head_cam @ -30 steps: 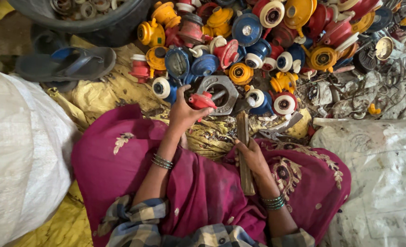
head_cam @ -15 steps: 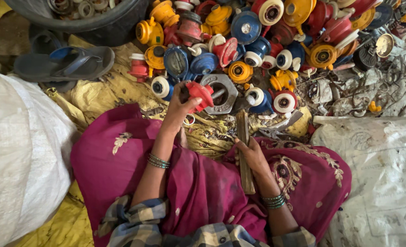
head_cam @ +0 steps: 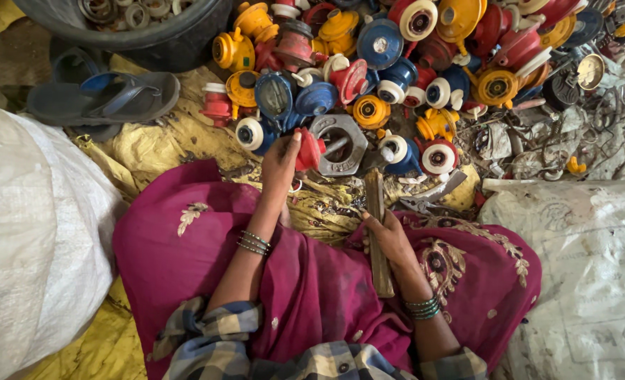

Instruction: The person sits on the floor and uses a hammer to strike small colorful plastic objects placed on a metal base, breaking them apart. The person repeatedly picks up objects, positions them, and strikes them with the hammer, then discards the broken pieces.

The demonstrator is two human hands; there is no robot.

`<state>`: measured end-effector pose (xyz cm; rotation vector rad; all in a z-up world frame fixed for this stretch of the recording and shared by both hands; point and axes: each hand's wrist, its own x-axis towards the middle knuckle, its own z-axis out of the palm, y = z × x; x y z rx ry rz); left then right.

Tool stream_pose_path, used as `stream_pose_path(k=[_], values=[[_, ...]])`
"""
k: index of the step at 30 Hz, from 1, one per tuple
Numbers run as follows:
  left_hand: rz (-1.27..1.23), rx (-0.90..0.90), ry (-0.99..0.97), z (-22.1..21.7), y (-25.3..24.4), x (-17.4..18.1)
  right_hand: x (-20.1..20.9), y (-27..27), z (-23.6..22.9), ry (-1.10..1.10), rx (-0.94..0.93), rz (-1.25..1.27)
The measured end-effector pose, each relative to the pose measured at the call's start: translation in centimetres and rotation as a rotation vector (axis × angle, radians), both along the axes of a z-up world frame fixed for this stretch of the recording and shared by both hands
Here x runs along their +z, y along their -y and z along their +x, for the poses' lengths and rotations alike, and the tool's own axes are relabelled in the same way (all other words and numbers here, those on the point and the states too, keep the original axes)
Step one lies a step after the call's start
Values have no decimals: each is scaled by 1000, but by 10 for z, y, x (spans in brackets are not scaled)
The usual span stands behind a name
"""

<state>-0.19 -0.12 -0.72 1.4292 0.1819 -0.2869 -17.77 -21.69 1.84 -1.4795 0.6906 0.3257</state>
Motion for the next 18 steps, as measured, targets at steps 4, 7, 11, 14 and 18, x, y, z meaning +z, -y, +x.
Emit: stream_pose_path(k=[4, 7, 11, 14, 18], values=[[352, -28, 317, 1, -8, 1, 1, -1, 0, -12, -5, 3], [268, -151, 260, 2, -13, 4, 3, 0, 0, -31, -10, -21], [263, -254, 474, 2, -20, 10, 4, -1, 0, -40, 2, -43], [352, -326, 521, 1, -20, 16, 3, 0, 0, -38, -5, -31], [474, -365, 484, 0, -18, 20, 0, 2, 0, -43, 10, -41]])
